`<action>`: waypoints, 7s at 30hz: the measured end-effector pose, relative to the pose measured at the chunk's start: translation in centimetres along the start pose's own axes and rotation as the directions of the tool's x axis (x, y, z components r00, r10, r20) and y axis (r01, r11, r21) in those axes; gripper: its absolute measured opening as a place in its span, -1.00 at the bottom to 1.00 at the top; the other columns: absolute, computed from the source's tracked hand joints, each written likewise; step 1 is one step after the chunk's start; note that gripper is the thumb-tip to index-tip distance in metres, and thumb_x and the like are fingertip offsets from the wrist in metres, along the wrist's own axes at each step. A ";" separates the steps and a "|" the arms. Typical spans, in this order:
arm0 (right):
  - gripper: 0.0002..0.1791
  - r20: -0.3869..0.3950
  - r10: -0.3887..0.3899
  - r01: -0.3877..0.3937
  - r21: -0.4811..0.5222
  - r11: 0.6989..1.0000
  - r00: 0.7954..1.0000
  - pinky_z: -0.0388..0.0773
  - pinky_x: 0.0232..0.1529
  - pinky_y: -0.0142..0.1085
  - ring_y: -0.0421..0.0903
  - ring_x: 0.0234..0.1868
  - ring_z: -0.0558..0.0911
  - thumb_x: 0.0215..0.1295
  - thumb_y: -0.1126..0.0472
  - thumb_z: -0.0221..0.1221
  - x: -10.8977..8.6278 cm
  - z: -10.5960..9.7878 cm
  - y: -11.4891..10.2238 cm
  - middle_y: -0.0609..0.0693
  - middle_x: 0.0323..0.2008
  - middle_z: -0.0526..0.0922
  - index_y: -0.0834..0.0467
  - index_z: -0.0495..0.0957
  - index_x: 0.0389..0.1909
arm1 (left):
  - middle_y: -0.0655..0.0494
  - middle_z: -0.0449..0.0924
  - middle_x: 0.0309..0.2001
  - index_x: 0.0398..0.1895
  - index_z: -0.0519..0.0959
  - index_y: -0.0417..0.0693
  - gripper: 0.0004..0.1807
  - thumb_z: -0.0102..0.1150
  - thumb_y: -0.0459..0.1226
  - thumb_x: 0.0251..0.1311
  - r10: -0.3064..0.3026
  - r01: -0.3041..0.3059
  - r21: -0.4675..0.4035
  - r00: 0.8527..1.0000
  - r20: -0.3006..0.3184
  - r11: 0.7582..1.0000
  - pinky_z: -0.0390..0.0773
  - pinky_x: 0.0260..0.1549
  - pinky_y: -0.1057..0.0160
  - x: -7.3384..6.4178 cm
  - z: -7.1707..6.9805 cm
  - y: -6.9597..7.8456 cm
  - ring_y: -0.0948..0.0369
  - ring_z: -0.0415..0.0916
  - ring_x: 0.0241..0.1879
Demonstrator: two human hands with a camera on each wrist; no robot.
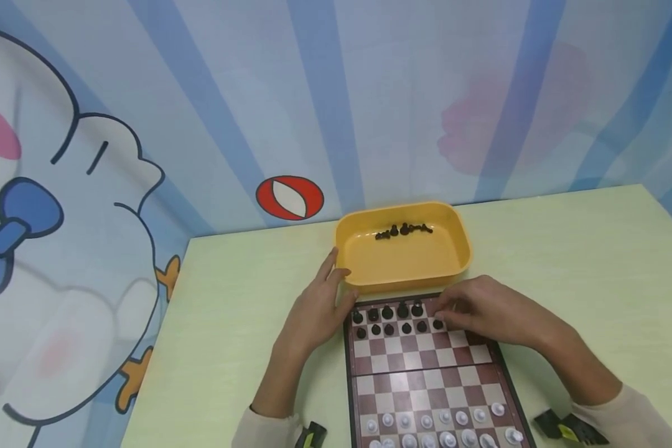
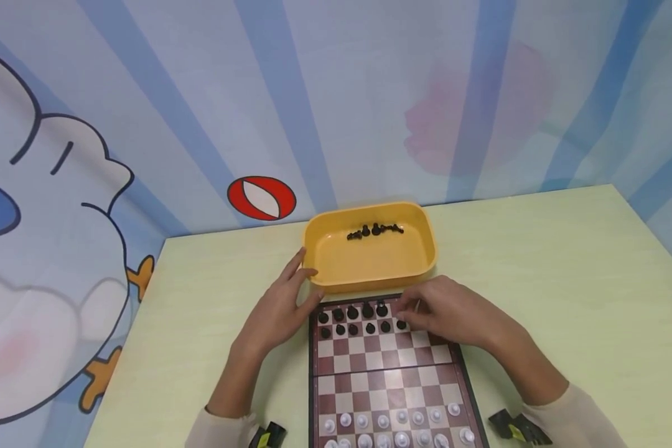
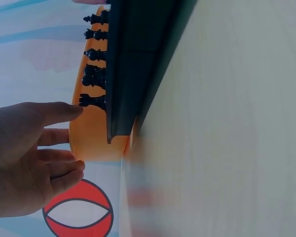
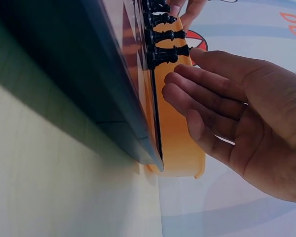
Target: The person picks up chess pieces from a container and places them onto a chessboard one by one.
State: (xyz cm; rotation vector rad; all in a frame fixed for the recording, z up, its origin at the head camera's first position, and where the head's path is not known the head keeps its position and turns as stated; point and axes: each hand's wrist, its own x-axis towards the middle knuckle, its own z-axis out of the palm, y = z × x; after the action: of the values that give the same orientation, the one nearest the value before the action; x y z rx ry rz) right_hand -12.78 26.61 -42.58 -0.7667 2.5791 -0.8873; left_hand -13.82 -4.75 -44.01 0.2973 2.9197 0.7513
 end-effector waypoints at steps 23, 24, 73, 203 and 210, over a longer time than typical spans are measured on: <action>-0.86 -0.065 0.009 -0.013 -0.066 0.998 0.998 0.61 -0.30 -0.32 -0.30 -0.35 0.62 0.54 0.13 0.26 0.3 -1.7 -0.2 -0.18 -0.25 0.78 0.03 0.77 -0.05 | 0.16 -0.11 0.76 0.44 0.51 -0.03 -0.45 0.23 -0.01 0.51 0.000 -0.001 0.019 1.000 0.018 1.000 0.54 0.38 -0.06 0.0 -0.2 0.2 0.01 0.39 0.54; -0.85 -0.069 0.007 -0.012 -0.072 0.997 0.998 0.62 -0.28 -0.31 -0.30 -0.33 0.63 0.54 0.13 0.26 0.4 -1.9 -0.3 -0.17 -0.23 0.79 0.04 0.77 -0.05 | 0.16 -0.11 0.76 0.44 0.51 -0.04 -0.44 0.23 -0.01 0.51 0.002 -0.002 0.019 1.000 0.019 1.000 0.55 0.38 -0.06 0.0 -0.1 0.2 0.01 0.39 0.54; -0.72 -0.092 0.026 -0.051 -0.283 0.958 0.995 0.68 0.11 0.13 0.26 0.09 0.72 0.41 0.36 0.29 12.2 -7.1 2.6 0.30 0.04 0.76 0.37 0.68 0.09 | 0.14 -0.14 0.76 0.48 0.48 -0.06 -0.41 0.25 -0.04 0.50 0.009 -0.009 0.031 1.000 0.021 0.999 0.56 0.37 -0.02 0.0 0.2 0.7 0.04 0.39 0.54; -0.76 -0.022 -0.168 0.157 -0.245 0.957 0.986 0.74 -0.09 -0.25 -0.22 -0.09 0.74 0.39 0.32 0.37 0.8 -1.4 0.7 -0.17 -0.11 0.77 -0.02 0.76 -0.01 | 0.14 -0.28 0.77 0.56 0.39 -0.05 -0.34 0.17 0.04 0.54 0.047 -0.050 0.039 0.997 0.063 0.998 0.50 0.42 -0.02 0.8 0.3 1.2 0.04 0.25 0.61; -0.74 -0.029 -0.147 0.137 -0.232 0.963 0.989 0.75 -0.06 -0.25 -0.21 -0.06 0.75 0.37 0.35 0.38 0.7 -1.2 0.5 -0.14 -0.10 0.79 0.00 0.75 0.00 | 0.13 -0.28 0.77 0.56 0.39 -0.06 -0.34 0.17 0.05 0.54 0.046 -0.049 0.041 0.997 0.068 0.998 0.49 0.43 -0.01 0.8 0.4 1.2 0.04 0.25 0.62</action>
State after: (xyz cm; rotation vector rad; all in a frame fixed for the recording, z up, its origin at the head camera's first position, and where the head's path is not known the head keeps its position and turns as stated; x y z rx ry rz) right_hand -14.07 27.17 -42.05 -1.0180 2.7270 -0.6581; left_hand -14.32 -3.41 -43.79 0.3899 2.8778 0.6731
